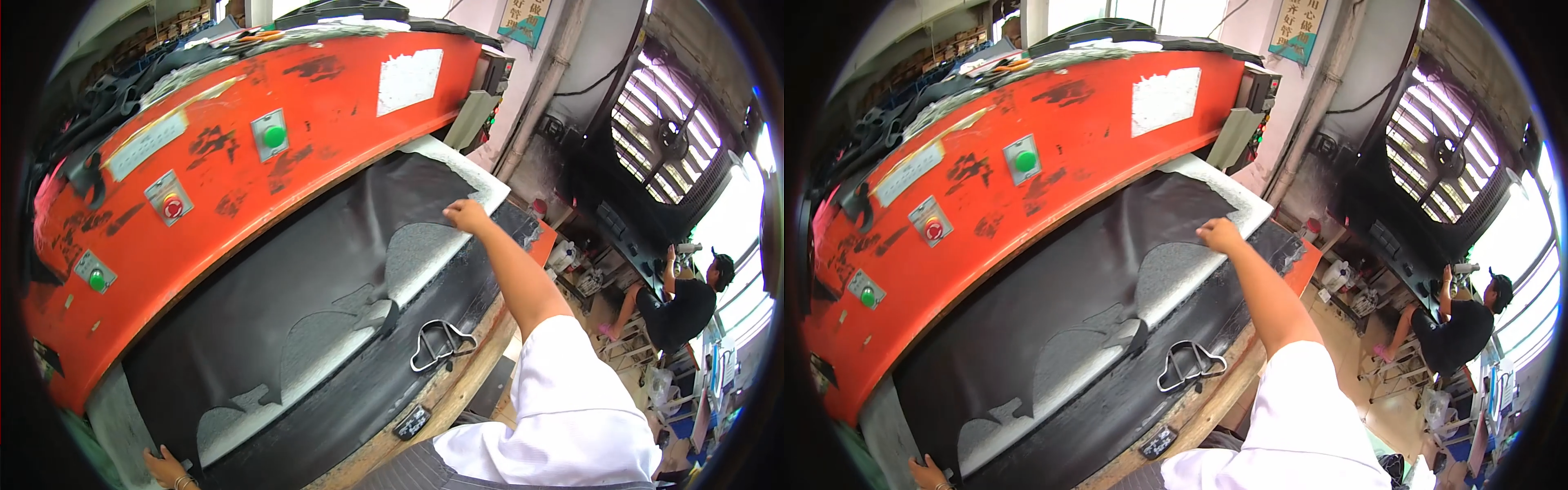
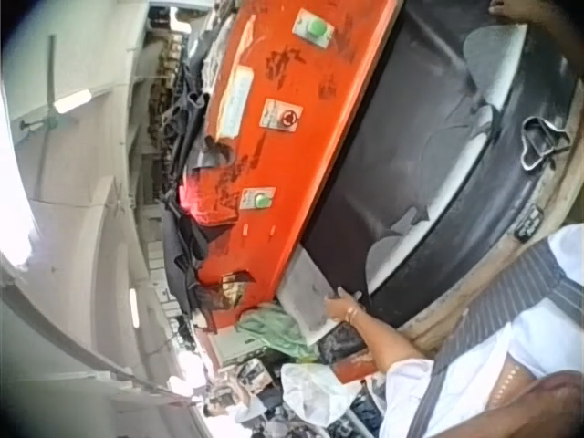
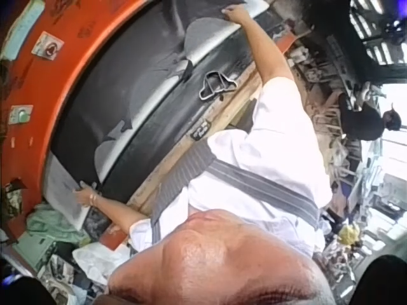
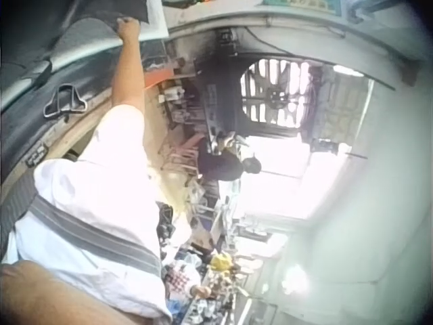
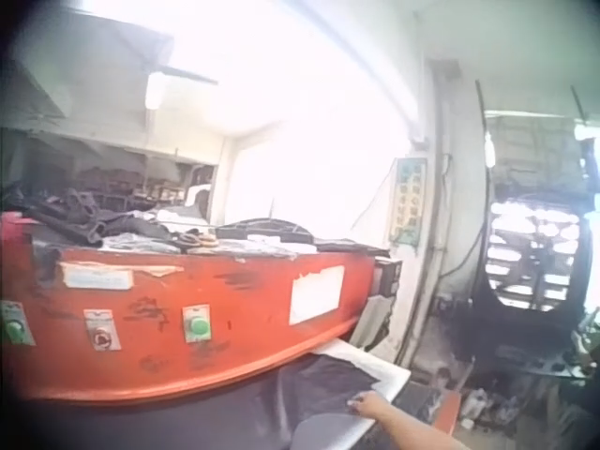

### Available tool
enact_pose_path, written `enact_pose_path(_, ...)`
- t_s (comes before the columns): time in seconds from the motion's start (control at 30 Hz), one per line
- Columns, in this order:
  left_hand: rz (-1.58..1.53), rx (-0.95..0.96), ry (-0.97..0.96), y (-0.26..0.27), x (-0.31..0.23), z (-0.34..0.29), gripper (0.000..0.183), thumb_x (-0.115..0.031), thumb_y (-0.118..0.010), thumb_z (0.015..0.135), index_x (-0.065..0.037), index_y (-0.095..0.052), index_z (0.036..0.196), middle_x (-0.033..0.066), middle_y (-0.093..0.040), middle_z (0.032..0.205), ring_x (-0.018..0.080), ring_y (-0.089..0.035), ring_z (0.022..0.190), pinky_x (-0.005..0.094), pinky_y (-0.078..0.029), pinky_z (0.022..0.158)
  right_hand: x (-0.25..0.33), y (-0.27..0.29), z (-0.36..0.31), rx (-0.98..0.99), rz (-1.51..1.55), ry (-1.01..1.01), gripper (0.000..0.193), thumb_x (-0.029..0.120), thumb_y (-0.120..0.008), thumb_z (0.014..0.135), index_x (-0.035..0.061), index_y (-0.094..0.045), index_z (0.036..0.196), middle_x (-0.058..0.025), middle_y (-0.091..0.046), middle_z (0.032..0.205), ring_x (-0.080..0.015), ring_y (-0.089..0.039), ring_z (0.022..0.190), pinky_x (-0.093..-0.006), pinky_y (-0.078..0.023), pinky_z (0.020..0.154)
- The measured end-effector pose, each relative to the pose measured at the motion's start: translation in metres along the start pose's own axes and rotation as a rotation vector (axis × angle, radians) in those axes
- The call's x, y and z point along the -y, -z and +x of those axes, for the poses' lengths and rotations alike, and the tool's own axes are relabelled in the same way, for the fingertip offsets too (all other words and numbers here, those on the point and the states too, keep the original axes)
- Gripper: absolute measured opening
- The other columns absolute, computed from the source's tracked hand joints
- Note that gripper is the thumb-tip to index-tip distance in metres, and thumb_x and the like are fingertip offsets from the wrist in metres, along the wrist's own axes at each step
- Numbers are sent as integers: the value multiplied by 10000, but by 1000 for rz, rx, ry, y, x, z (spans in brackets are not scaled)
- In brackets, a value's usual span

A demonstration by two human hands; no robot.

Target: Operating a hydraulic clicker press to die-cut leather or synthetic fabric pieces for shoe manufacturing.

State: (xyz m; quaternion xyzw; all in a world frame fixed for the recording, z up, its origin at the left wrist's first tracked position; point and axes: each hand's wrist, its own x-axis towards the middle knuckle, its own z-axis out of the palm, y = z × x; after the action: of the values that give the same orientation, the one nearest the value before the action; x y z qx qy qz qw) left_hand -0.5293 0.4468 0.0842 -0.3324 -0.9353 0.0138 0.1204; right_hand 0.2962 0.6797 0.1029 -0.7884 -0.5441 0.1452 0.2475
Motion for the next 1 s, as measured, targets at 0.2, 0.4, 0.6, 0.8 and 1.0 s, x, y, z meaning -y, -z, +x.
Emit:
enact_pose_path(0.2, -537, -143, -276, -6, -81, -14, 486, -300, -557, 939, 33, -486, 1285, 226, -509, 1289, 363, -478, 1210, 411, -365, 1036, -43, 16, 89, -133, -224, -38, 399, 395, -659, 818, 51, -709, 1016, -158, -699, 967, -310, -661, 929, -384, -503, 818)
enact_pose_path(0.4, -85, 170, -97, 47, -186, -76, 573, -462, -338, 988, -162, -303, 1475, 142, -229, 1543, 319, -207, 1425, 490, -201, 1136, -42, 21, 140, -120, -223, -182, 552, 450, -684, 792, 23, -646, 1140, -185, -649, 1134, -319, -630, 1040, -404, -484, 904)
enact_pose_path(0.6, -87, 199, -92, 50, -186, -84, 574, -474, -310, 992, -197, -271, 1492, 117, -193, 1563, 318, -171, 1439, 506, -159, 1144, -52, 28, 184, 80, -212, -365, 705, 485, -708, 787, 55, -510, 1309, -169, -550, 1316, -316, -540, 1203, -465, -426, 995)
enact_pose_path(0.8, -80, 200, -77, 44, -174, -82, 565, -478, -304, 994, -208, -278, 1490, 117, -195, 1562, 316, -167, 1440, 510, -156, 1144, -71, 11, 191, 8, -451, -110, 406, 350, -637, 818, -18, -673, 986, -236, -630, 1121, -365, -602, 1062, -417, -480, 904)
enact_pose_path(1.0, -88, 191, -103, 38, -181, -76, 564, -487, -300, 993, -220, -276, 1490, 110, -202, 1561, 318, -176, 1438, 529, -178, 1132, -215, 116, 123, -327, -395, -305, 330, 301, -557, 882, -2, -643, 982, -257, -652, 985, -411, -612, 996, -472, -475, 861)
